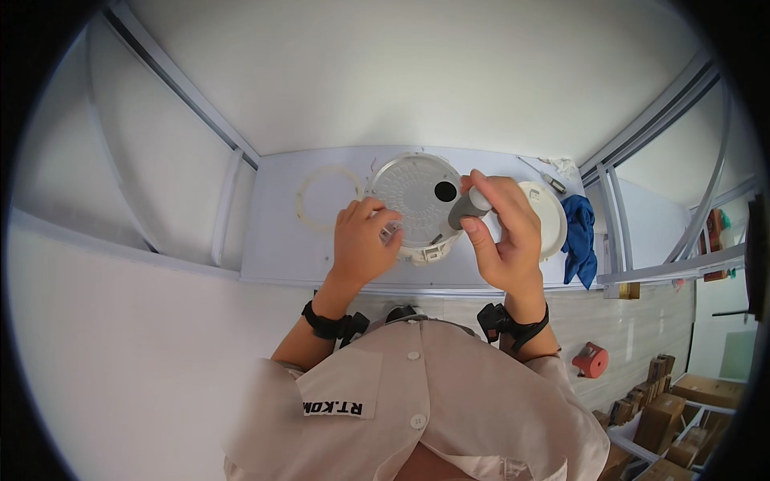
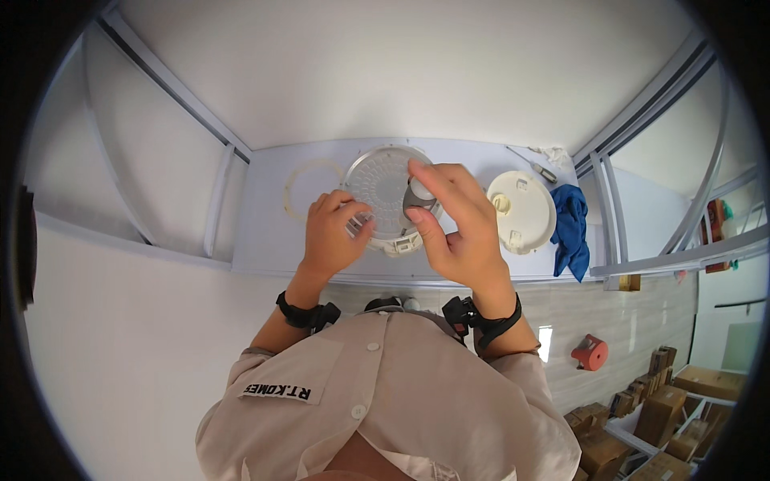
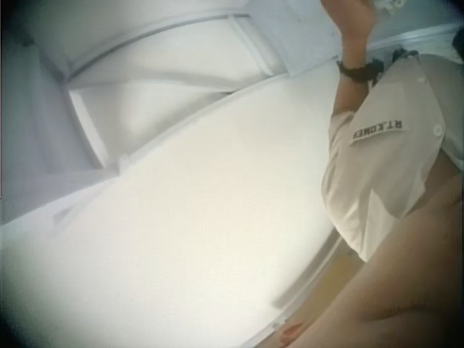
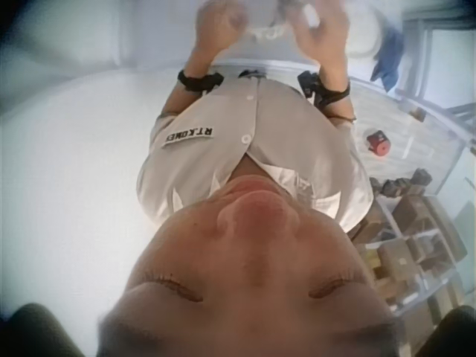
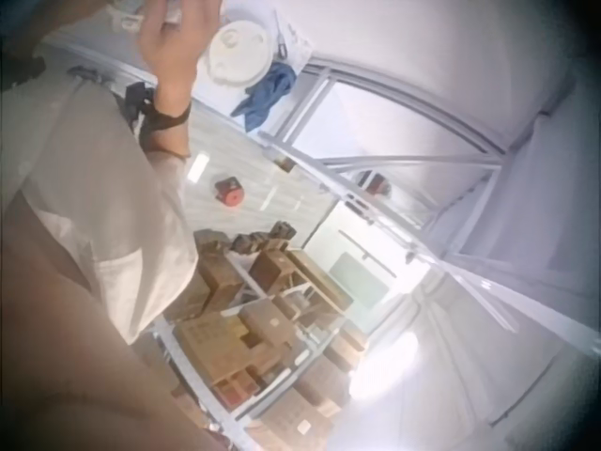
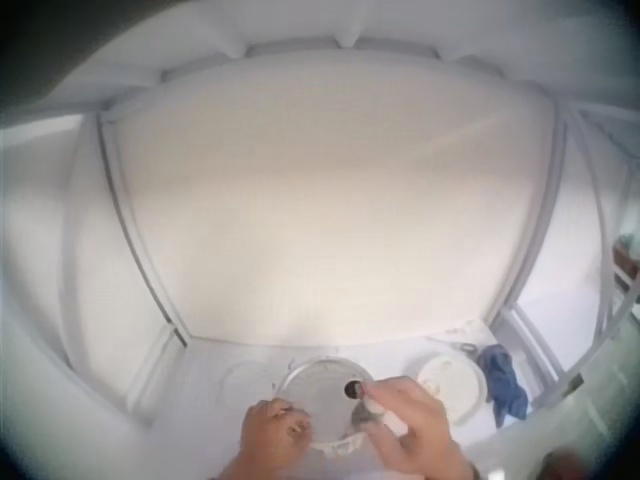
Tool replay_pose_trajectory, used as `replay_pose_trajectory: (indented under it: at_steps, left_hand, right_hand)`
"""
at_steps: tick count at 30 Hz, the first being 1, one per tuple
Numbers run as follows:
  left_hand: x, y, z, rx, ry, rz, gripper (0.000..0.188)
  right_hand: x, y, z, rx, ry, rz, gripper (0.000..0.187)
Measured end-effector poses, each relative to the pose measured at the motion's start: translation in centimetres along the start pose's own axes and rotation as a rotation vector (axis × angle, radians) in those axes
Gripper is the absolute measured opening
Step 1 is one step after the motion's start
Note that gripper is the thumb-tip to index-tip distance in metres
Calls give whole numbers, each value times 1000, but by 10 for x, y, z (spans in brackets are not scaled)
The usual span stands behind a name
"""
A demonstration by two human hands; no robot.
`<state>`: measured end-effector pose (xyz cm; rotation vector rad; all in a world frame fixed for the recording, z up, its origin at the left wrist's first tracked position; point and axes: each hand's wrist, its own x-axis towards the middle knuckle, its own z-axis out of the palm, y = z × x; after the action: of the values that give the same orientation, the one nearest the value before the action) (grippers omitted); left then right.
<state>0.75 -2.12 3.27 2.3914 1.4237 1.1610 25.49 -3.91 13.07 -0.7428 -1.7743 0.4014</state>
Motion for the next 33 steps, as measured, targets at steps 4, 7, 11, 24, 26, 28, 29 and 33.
replay_pose_trajectory:
  at_steps: [4,7,11,24,26,28,29,33]
  left_hand:
    - [-4,-5,1,-107,-131,-228,16]
    - [-2,-1,5,-196,-139,-387,12]
    - [2,-3,8,-107,-158,-349,9]
    - [17,-38,22,-36,141,-200,13]
    - [21,-44,24,-30,83,-227,13]
    - [24,-49,24,-68,-24,-291,13]
    - [25,-50,25,-60,-19,-302,13]
    - [27,-49,27,-48,13,-338,14]
  right_hand:
    - [6,-4,-2,161,-95,-2,53]
    - [8,-6,0,99,-101,-43,53]
    - [5,-2,3,25,-56,-37,50]
    - [5,-6,0,219,-167,57,43]
    - [6,-9,1,252,-160,75,41]
    - [5,-4,1,254,-190,60,39]
    - [4,-1,1,255,-205,52,38]
    - [2,4,3,251,-176,16,34]
